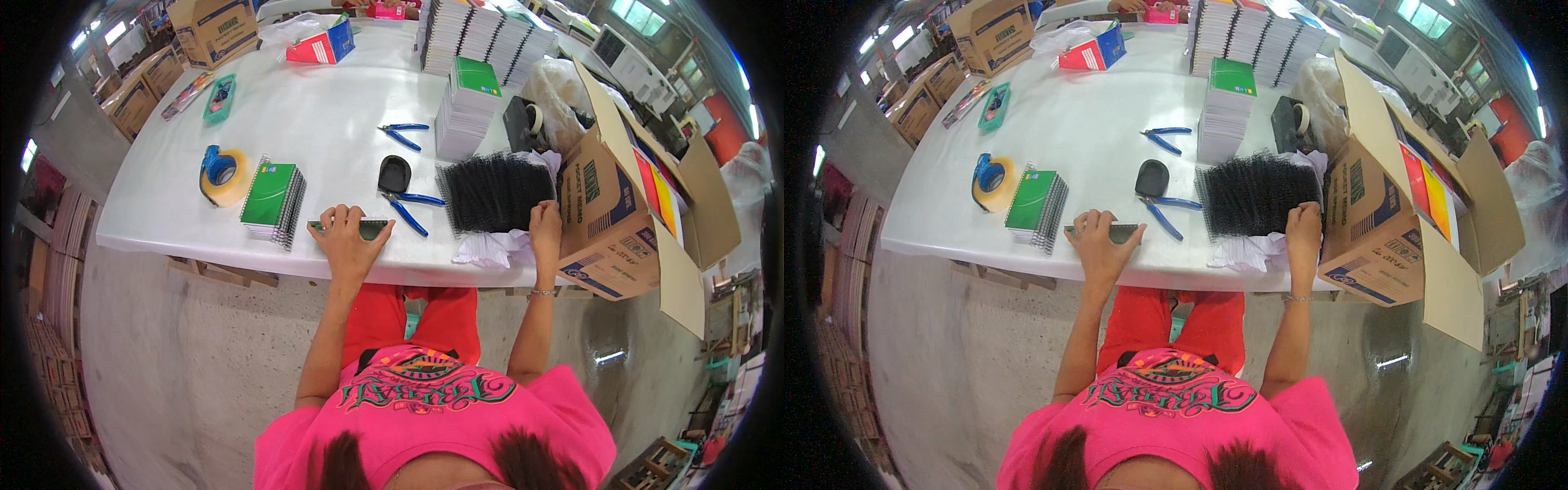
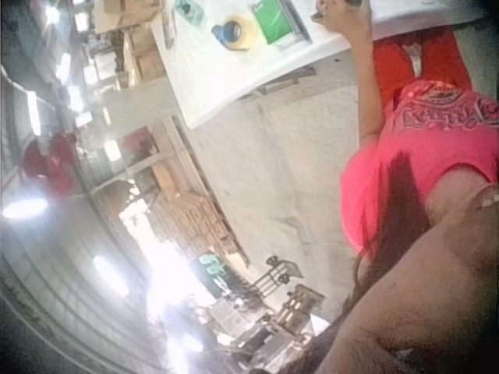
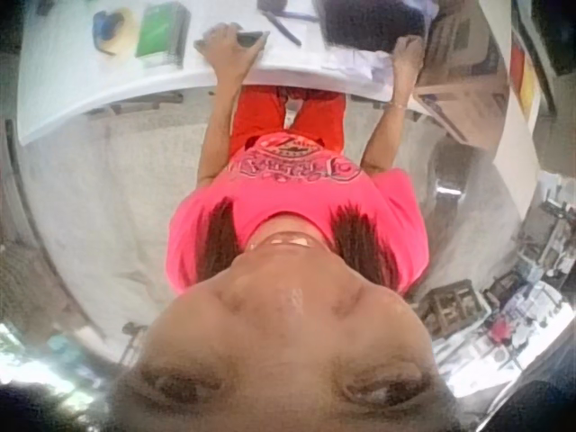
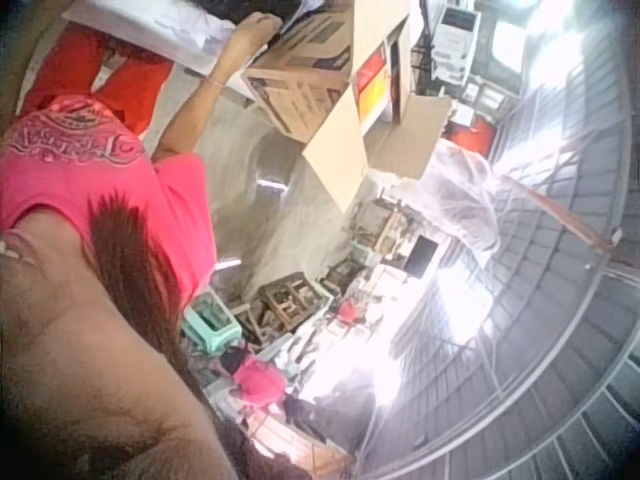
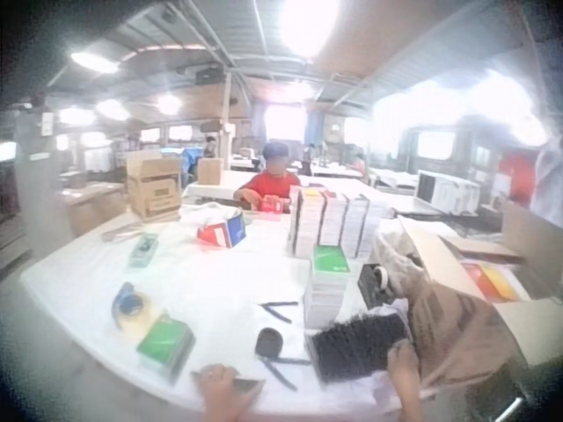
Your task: The person inserts black spiral coils into green notebooks using pliers. They repeatedly pick up a notebook, insert a coil, crimp it with pliers, and place the finished unit aside.
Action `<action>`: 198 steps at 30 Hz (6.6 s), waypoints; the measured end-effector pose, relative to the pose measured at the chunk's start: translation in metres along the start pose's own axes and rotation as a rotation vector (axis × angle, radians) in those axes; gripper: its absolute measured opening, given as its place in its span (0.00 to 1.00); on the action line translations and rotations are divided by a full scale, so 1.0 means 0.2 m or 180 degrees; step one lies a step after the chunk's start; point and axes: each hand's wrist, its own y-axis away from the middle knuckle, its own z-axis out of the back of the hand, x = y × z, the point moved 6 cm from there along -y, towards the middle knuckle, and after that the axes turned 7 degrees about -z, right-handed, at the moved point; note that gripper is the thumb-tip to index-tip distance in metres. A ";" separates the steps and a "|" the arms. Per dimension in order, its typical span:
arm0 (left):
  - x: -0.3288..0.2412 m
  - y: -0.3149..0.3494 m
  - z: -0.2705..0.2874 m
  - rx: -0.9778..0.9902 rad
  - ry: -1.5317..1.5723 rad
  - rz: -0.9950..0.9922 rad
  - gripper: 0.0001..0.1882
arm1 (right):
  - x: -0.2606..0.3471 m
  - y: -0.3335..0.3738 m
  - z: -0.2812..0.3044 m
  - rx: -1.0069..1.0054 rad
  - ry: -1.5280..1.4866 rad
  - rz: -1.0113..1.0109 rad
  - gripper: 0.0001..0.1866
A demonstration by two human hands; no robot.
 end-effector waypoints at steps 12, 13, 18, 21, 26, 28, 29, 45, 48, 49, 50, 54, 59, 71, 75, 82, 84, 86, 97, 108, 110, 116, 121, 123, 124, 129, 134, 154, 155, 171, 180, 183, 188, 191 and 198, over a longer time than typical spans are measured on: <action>0.00 -0.01 -0.01 0.0014 0.0185 -0.0013 0.21 | 0.38 0.07 0.12 0.1261 -0.3902 -0.0451 0.08; 0.00 -0.01 -0.01 -0.0016 0.0254 -0.0036 0.21 | 0.42 0.09 0.12 0.1324 -0.3817 -0.0404 0.08; 0.05 -0.01 0.01 0.0071 0.0574 -0.0054 0.21 | 0.75 0.25 0.08 0.2105 -0.3339 0.0335 0.07; 0.05 -0.04 0.01 0.0256 0.0793 -0.0089 0.20 | 0.85 0.39 -0.10 0.2998 -0.3037 0.0206 0.10; 0.07 -0.04 0.02 0.0442 0.0862 -0.0097 0.20 | 0.94 0.55 -0.31 0.2510 -0.1908 0.0620 0.12; 0.07 -0.04 0.02 0.0457 0.0899 -0.0122 0.19 | 0.94 0.57 -0.36 0.2434 -0.1874 0.0709 0.12; 0.07 -0.03 0.02 0.0459 0.0912 -0.0129 0.19 | 0.94 0.58 -0.38 0.2458 -0.1849 0.0667 0.12; 0.08 -0.03 0.03 0.0241 0.0980 -0.0238 0.18 | 0.98 0.60 -0.44 0.2247 -0.2236 0.1070 0.09; 0.11 -0.01 0.02 0.0073 0.0886 -0.0241 0.19 | 0.99 0.63 -0.46 0.1999 -0.2217 0.1283 0.08; 0.11 -0.01 0.01 0.0080 0.0765 -0.0261 0.19 | 0.99 0.63 -0.46 0.1950 -0.2208 0.1369 0.08; 0.11 -0.01 0.00 0.0147 0.0765 -0.0271 0.20 | 0.98 0.63 -0.47 0.2122 -0.1951 0.1252 0.09; 0.08 0.02 -0.01 0.0197 0.0950 -0.0350 0.19 | 1.00 0.64 -0.42 0.2115 -0.1541 0.1483 0.08; 0.10 0.03 0.00 0.0262 0.0906 -0.0268 0.15 | 1.07 0.64 -0.41 0.1789 -0.1357 0.1951 0.09; 0.14 0.03 0.03 0.0548 0.0980 -0.0086 0.18 | 1.13 0.65 -0.39 0.1938 -0.1064 0.1794 0.08; 0.18 0.03 0.09 -0.0224 0.1525 0.0105 0.22 | 1.16 0.63 -0.40 0.1648 -0.1095 0.2366 0.08; 0.29 0.10 -0.04 -0.0518 0.1902 0.0404 0.28 | 1.05 0.59 -0.47 0.2387 -0.1055 0.1965 0.13; 0.34 0.13 -0.03 -0.0294 0.2071 0.0311 0.26 | 1.07 0.56 -0.51 0.3037 -0.0920 0.1877 0.16; 0.34 0.11 0.02 -0.0073 0.2255 0.0369 0.26 | 1.08 0.47 -0.58 0.3160 -0.0976 0.2017 0.15; 0.38 0.01 0.03 0.0149 0.2249 0.0187 0.31 | 0.97 0.09 -0.97 0.3258 -0.0556 0.1616 0.27; 0.41 0.03 -0.06 0.0157 0.2481 0.0396 0.44 | 1.00 0.29 -0.75 0.4208 -0.3832 0.0034 0.22; 0.41 0.03 -0.06 0.0133 0.2548 0.0374 0.44 | 1.03 0.37 -0.61 0.4694 -0.4405 -0.0159 0.34; 0.40 0.02 -0.06 0.0122 0.2599 0.0296 0.45 | 1.00 0.42 -0.50 0.5620 -0.4353 0.0341 0.29; 0.41 0.03 -0.08 0.0130 0.2645 0.0280 0.46 | 0.92 0.43 -0.57 0.5022 -0.3531 0.0076 0.22; 0.40 0.03 -0.07 0.0151 0.2594 0.0269 0.49 | 0.96 0.44 -0.55 0.5032 -0.3515 0.0130 0.22; 0.40 0.03 -0.07 0.0163 0.2568 0.0263 0.51 | 0.95 0.43 -0.55 0.4829 -0.2725 0.0345 0.22; 0.40 0.02 -0.07 0.0150 0.2657 0.0384 0.64 | 0.93 0.41 -0.53 0.4578 -0.3300 0.0058 0.18; 0.40 0.03 -0.08 0.0405 0.2927 0.0682 0.68 | 0.97 0.42 -0.52 0.4103 -0.2040 0.0219 0.18; 0.43 0.04 -0.11 0.0652 0.3071 0.0710 0.59 | 1.16 0.44 -0.46 0.3656 -0.1568 0.0848 0.22; 0.43 0.04 -0.11 0.0630 0.3074 0.0694 0.59 | 1.16 0.45 -0.45 0.3777 -0.1996 0.0641 0.23; 0.41 0.02 -0.09 0.0713 0.3093 0.0597 0.56 | 1.18 0.40 -0.55 0.3696 -0.1917 0.0434 0.22; 0.40 0.02 -0.09 0.0779 0.3166 0.0628 0.54 | 1.18 0.31 -0.54 0.2612 -0.1277 0.1067 0.23; 0.40 0.01 -0.09 0.0803 0.3140 0.0656 0.54 | 1.27 0.40 -0.48 0.3861 -0.1958 0.0602 0.22; 0.39 0.01 -0.10 0.0733 0.3149 0.0657 0.54 | 1.25 0.37 -0.58 0.3459 -0.1091 0.1153 0.18; 0.39 0.02 -0.10 0.0842 0.3203 0.0685 0.52 | 1.26 0.39 -0.53 0.4074 -0.2196 0.0459 0.20; 0.36 0.01 -0.06 0.0708 0.2946 0.0299 0.37 | 1.31 0.35 -0.57 0.2298 -0.0640 0.1842 0.21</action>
